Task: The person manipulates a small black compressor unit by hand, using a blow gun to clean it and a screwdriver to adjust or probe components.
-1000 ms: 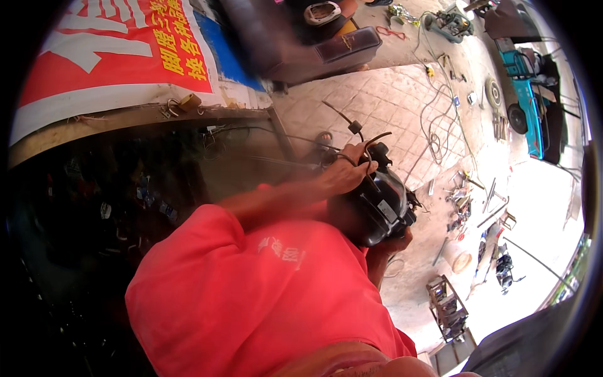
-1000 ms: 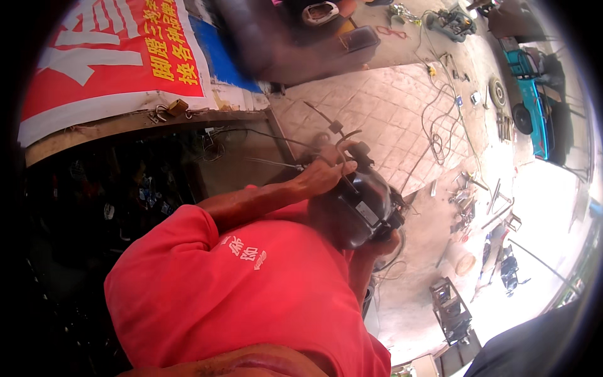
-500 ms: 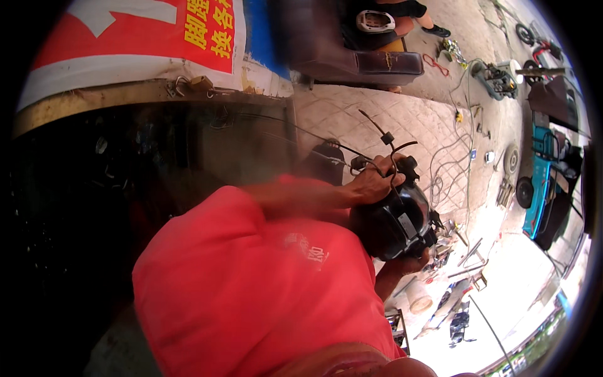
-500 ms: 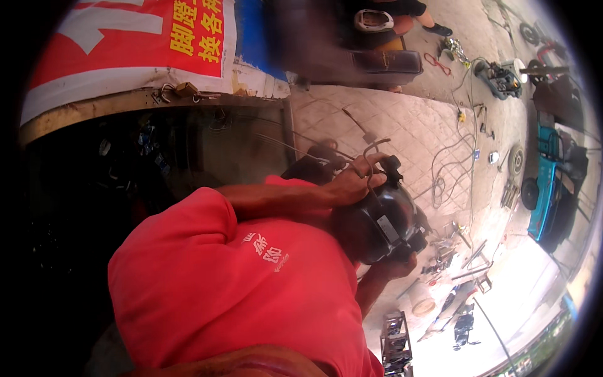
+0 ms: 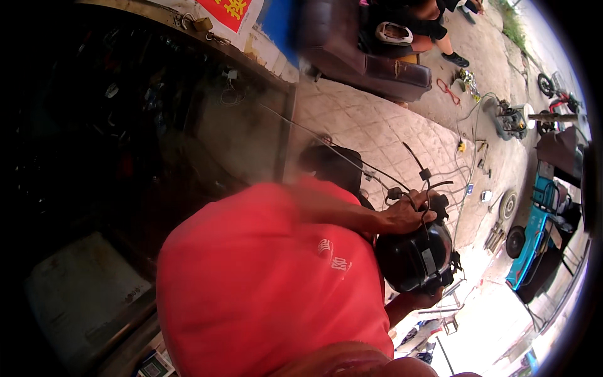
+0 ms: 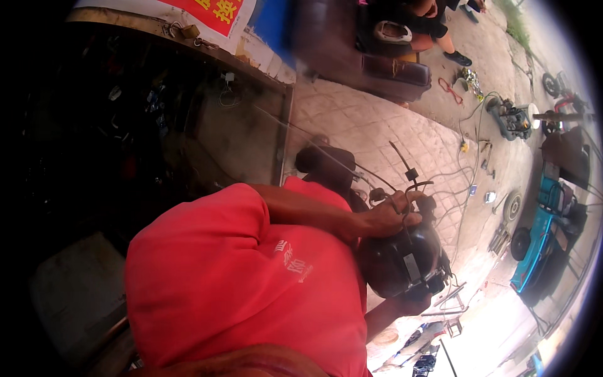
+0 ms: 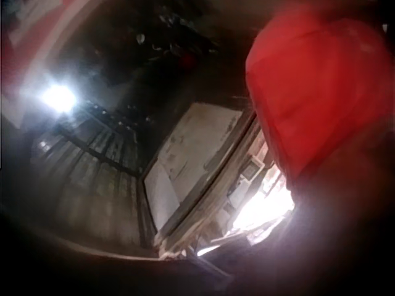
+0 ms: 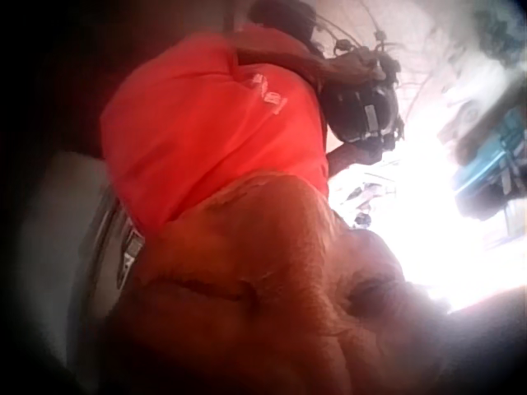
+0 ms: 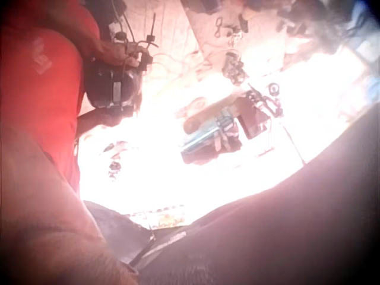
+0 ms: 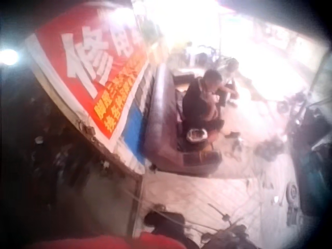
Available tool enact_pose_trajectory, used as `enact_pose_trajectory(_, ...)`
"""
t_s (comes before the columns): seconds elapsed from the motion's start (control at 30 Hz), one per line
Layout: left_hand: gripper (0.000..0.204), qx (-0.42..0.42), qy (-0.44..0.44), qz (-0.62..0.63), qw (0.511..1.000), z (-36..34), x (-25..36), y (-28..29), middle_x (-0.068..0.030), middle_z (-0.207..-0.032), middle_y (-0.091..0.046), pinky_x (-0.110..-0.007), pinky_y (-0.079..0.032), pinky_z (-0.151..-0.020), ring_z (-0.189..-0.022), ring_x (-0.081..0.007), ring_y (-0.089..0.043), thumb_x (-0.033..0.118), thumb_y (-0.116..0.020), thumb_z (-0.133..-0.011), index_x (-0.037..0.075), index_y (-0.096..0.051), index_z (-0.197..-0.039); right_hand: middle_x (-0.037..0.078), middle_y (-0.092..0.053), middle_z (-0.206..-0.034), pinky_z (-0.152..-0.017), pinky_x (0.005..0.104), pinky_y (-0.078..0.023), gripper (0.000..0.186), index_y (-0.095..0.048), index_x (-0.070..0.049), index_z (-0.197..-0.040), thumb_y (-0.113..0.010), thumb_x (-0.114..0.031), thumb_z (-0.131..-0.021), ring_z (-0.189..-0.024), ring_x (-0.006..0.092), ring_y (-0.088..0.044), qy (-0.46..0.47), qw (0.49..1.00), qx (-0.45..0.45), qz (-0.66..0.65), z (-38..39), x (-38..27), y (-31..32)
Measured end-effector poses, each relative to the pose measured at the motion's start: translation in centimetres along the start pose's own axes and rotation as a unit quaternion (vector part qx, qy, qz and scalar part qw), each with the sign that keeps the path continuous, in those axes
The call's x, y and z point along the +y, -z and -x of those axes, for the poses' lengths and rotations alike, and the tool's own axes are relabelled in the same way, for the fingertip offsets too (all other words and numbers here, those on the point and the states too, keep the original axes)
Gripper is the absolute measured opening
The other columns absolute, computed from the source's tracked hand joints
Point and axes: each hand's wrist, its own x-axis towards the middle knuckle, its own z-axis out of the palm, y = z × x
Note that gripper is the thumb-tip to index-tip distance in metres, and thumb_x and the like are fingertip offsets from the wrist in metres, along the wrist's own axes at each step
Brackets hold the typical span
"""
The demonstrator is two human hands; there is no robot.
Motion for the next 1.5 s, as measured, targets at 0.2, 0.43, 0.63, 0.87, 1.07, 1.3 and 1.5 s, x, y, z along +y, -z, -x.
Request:
enact_pose_trajectory(0.2, 0.065, 0.002, -0.060, 0.026, 0.998, -3.2, -3.0, -6.8, -0.0213, -0.118, -0.061, -0.049, -0.048, -0.102, -0.118, -0.0375, -0.061, 0.047, -0.064, -0.095, 0.015, -0.050, -0.150, 0.018, -0.071, -0.114, -0.089, 0.0412, -0.059, 0.042, -0.064, 0.005, -0.122, -0.077, -0.016, -0.088, -0.100, 0.0287, -0.071, 0.161, 0.986, -0.035, 0.011, -3.7, 2.2, 4.6)
enact_pose_trajectory(0.43, 0.060, -0.059, 0.014, 0.136, 0.989, -7.8, -3.1, -8.8, -0.0169, -0.116, -0.069, -0.040, -0.051, -0.094, -0.110, -0.0271, -0.065, 0.040, -0.066, -0.095, 0.010, -0.054, -0.146, 0.018, -0.069, -0.128, -0.103, 0.0487, -0.052, 0.053, -0.064, 0.003, -0.131, -0.067, -0.030, -0.090, -0.116, 0.0345, -0.066, -0.067, 0.987, -0.046, -0.139, -6.5, 1.7, 3.2)
enact_pose_trajectory(0.63, 0.060, -0.017, 0.049, 0.178, 0.983, -16.1, -9.6, -8.2, -0.0136, -0.120, -0.070, -0.038, -0.052, -0.098, -0.108, -0.0236, -0.065, 0.027, -0.065, -0.094, 0.008, -0.052, -0.149, 0.017, -0.072, -0.127, -0.108, 0.0533, -0.053, 0.054, -0.066, 0.000, -0.133, -0.069, -0.026, -0.086, -0.116, 0.0361, -0.069, -0.248, 0.893, -0.094, -0.365, -11.3, 2.3, -2.6)
enact_pose_trajectory(0.87, 0.054, 0.087, 0.136, 0.137, 0.977, -22.4, -8.2, -1.1, -0.0127, -0.127, -0.068, -0.036, -0.050, -0.105, -0.119, -0.0228, -0.064, 0.021, -0.058, -0.101, 0.013, -0.049, -0.154, 0.014, -0.076, -0.119, -0.102, 0.0478, -0.058, 0.046, -0.068, -0.004, -0.132, -0.070, -0.019, -0.089, -0.106, 0.0317, -0.075, -0.286, 0.853, -0.195, -0.391, -15.9, 6.8, -14.5)
enact_pose_trajectory(1.07, 0.060, 0.085, 0.195, -0.116, 0.970, -29.8, -12.9, 3.7, -0.0142, -0.137, -0.063, -0.038, -0.047, -0.108, -0.128, -0.0230, -0.059, 0.024, -0.047, -0.103, 0.014, -0.039, -0.162, 0.013, -0.072, -0.124, -0.103, 0.0495, -0.057, 0.052, -0.061, -0.010, -0.138, -0.071, -0.012, -0.088, -0.113, 0.0320, -0.071, -0.321, 0.839, -0.266, -0.348, -20.8, 11.5, -25.1)
enact_pose_trajectory(1.3, 0.042, 0.195, -0.021, 0.002, 0.980, -35.0, -21.8, 4.2, -0.0122, -0.128, -0.063, -0.034, -0.054, -0.093, -0.112, -0.0193, -0.063, 0.019, -0.056, -0.100, 0.003, -0.060, -0.139, 0.011, -0.063, -0.130, -0.102, 0.0477, -0.056, 0.062, -0.050, -0.012, -0.145, -0.067, -0.003, -0.086, -0.118, 0.0292, -0.064, -0.343, 0.826, -0.302, -0.330, -27.2, 11.5, -32.1)
enact_pose_trajectory(1.5, 0.050, 0.135, 0.042, 0.093, 0.986, -41.1, -22.6, -1.9, -0.0025, -0.107, -0.072, -0.026, -0.058, -0.081, -0.092, -0.0102, -0.069, 0.019, -0.037, -0.105, 0.010, -0.052, -0.152, 0.013, -0.063, -0.130, -0.102, 0.0463, -0.057, 0.063, -0.048, -0.011, -0.147, -0.065, -0.002, -0.086, -0.119, 0.0291, -0.064, -0.324, 0.826, -0.309, -0.341, -37.0, 9.7, -29.9)
